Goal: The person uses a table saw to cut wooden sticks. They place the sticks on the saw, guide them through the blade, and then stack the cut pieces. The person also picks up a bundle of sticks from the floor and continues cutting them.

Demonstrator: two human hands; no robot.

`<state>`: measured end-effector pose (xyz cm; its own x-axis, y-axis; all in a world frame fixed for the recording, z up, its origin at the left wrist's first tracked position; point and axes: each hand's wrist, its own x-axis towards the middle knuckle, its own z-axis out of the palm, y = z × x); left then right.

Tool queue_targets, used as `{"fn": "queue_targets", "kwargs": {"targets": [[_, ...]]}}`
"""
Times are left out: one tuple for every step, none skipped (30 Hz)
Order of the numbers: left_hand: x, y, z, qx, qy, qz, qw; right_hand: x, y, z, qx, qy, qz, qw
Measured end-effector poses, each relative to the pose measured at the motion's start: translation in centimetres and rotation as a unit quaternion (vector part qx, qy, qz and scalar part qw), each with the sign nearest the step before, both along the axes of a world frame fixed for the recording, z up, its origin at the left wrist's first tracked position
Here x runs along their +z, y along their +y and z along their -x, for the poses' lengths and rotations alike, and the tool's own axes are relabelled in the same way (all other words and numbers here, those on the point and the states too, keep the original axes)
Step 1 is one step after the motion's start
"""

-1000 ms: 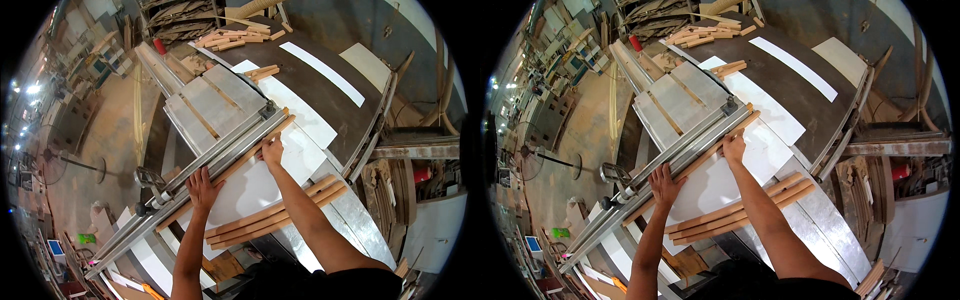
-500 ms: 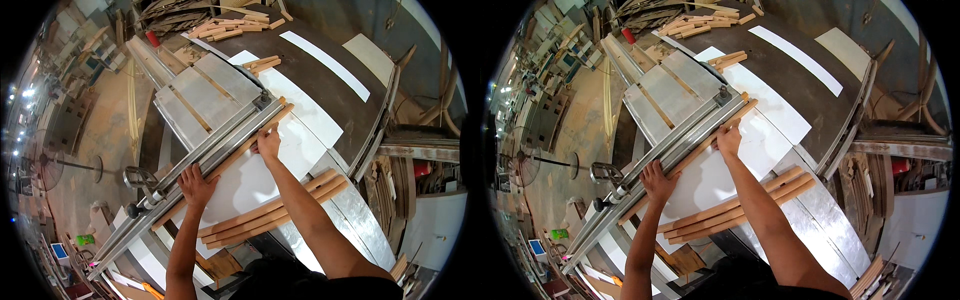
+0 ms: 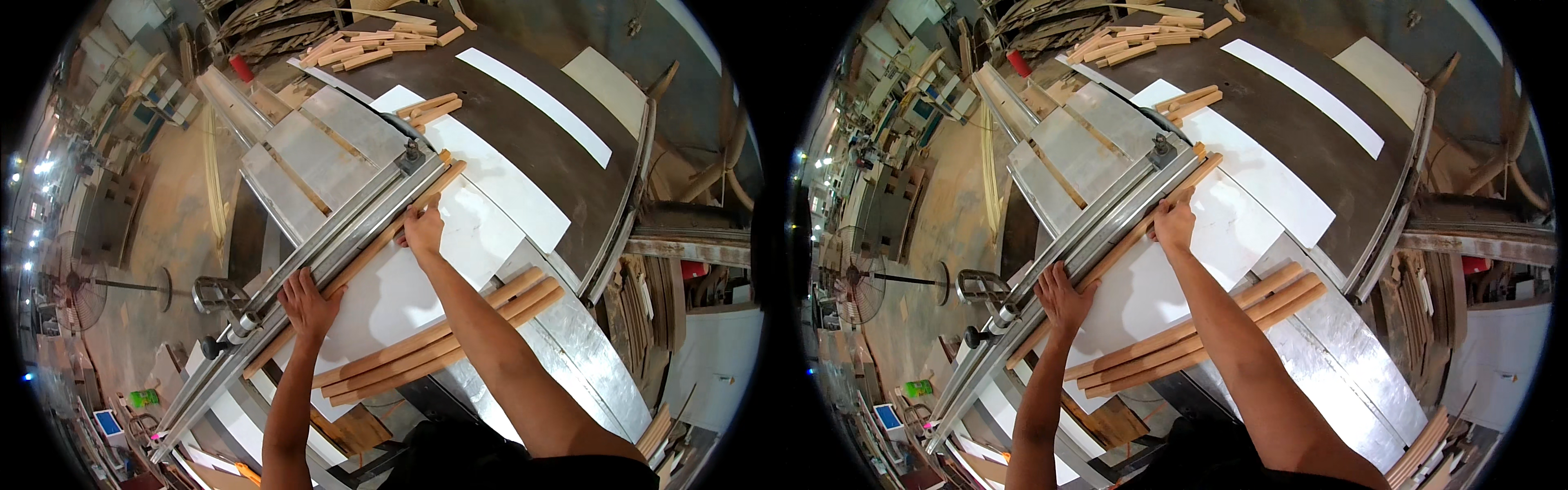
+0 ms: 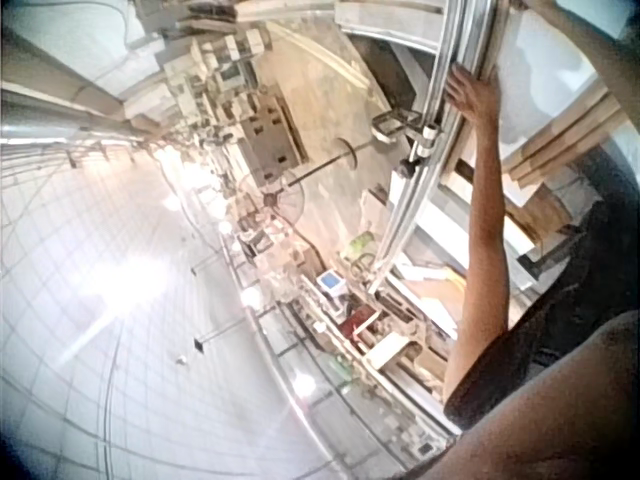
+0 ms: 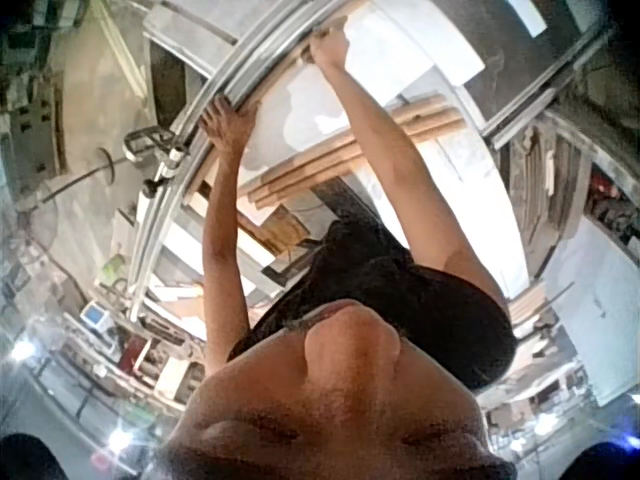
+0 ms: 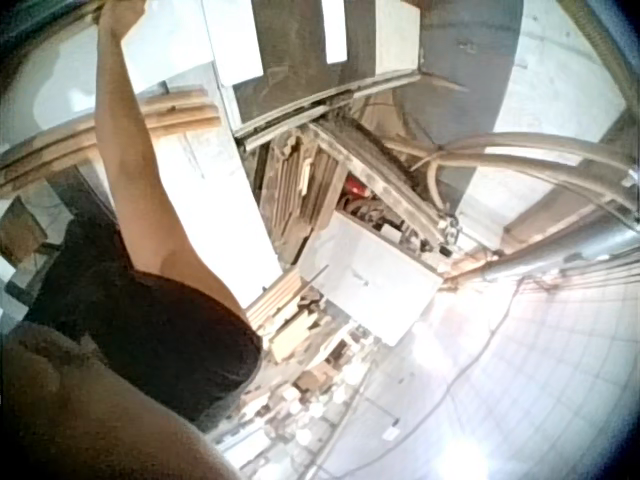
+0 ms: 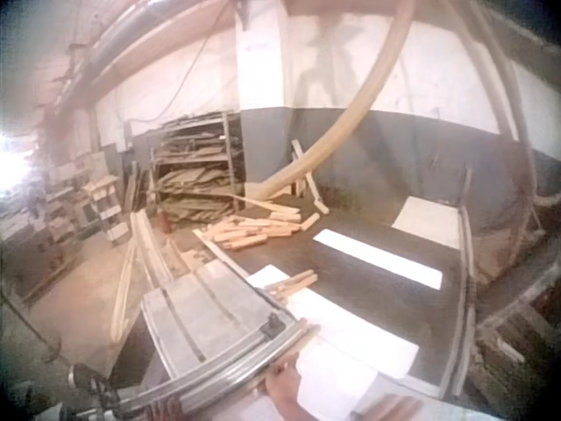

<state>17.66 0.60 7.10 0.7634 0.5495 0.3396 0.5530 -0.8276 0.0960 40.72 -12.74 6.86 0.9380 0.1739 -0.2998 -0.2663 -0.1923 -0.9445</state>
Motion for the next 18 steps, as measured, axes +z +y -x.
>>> {"fn": "queue_targets", "kwargs": {"targets": [[-0.04,-0.02,-0.02,0.002,0.002,0.002,1.0,0.08,-0.01,-0.01,-0.001,0.0,0.002,1.0],[0.02,-0.02,-0.08,0.004,0.005,0.001,1.0,0.27,0.0,-0.01,-0.001,0.002,-0.001,1.0],[0.13,-0.02,-0.11,0.006,0.008,0.0,1.0,0.51,0.05,0.02,-0.001,0.005,-0.003,1.0],[0.2,0.01,-0.16,0.009,0.01,-0.002,1.0,0.66,0.13,0.02,0.0,0.007,-0.005,1.0],[0.17,-0.05,-0.14,0.008,0.011,0.0,1.0,0.4,0.09,-0.03,0.001,0.006,-0.009,1.0],[0.15,-0.05,-0.11,0.007,0.013,0.001,1.0,0.14,0.08,-0.11,0.003,0.006,-0.014,1.0],[0.13,-0.07,-0.09,0.006,0.014,0.003,1.0,-0.12,0.07,-0.17,0.004,0.005,-0.018,1.0],[0.14,-0.01,-0.21,0.007,0.013,0.004,1.0,-0.04,0.18,-0.26,0.004,0.006,-0.016,1.0],[0.17,0.07,-0.33,0.008,0.013,0.005,1.0,0.04,0.29,-0.35,0.004,0.007,-0.014,1.0],[0.21,0.16,-0.45,0.009,0.012,0.007,1.0,0.12,0.45,-0.43,0.004,0.008,-0.012,1.0],[0.23,0.1,-0.49,0.008,0.013,0.006,1.0,-0.02,0.42,-0.42,0.005,0.006,-0.011,1.0],[0.28,0.05,-0.54,0.008,0.013,0.005,1.0,-0.15,0.42,-0.44,0.005,0.005,-0.009,1.0],[0.3,-0.01,-0.58,0.007,0.013,0.003,1.0,-0.29,0.4,-0.47,0.005,0.004,-0.008,1.0],[0.37,-0.01,-0.59,0.012,0.018,0.008,1.0,-0.26,0.47,-0.49,0.005,0.003,-0.007,1.0],[0.42,-0.04,-0.6,0.016,0.022,0.012,1.0,-0.23,0.49,-0.51,0.005,0.003,-0.005,1.0],[0.39,-0.05,-0.57,0.02,0.026,0.017,0.999,-0.21,0.49,-0.51,0.004,0.002,-0.004,1.0],[0.32,0.09,-0.56,0.019,0.024,0.011,0.999,-0.23,0.62,-0.57,0.005,0.009,-0.007,1.0],[0.13,0.25,-0.55,0.018,0.022,0.006,1.0,-0.25,0.69,-0.63,0.006,0.016,-0.011,1.0]]}}
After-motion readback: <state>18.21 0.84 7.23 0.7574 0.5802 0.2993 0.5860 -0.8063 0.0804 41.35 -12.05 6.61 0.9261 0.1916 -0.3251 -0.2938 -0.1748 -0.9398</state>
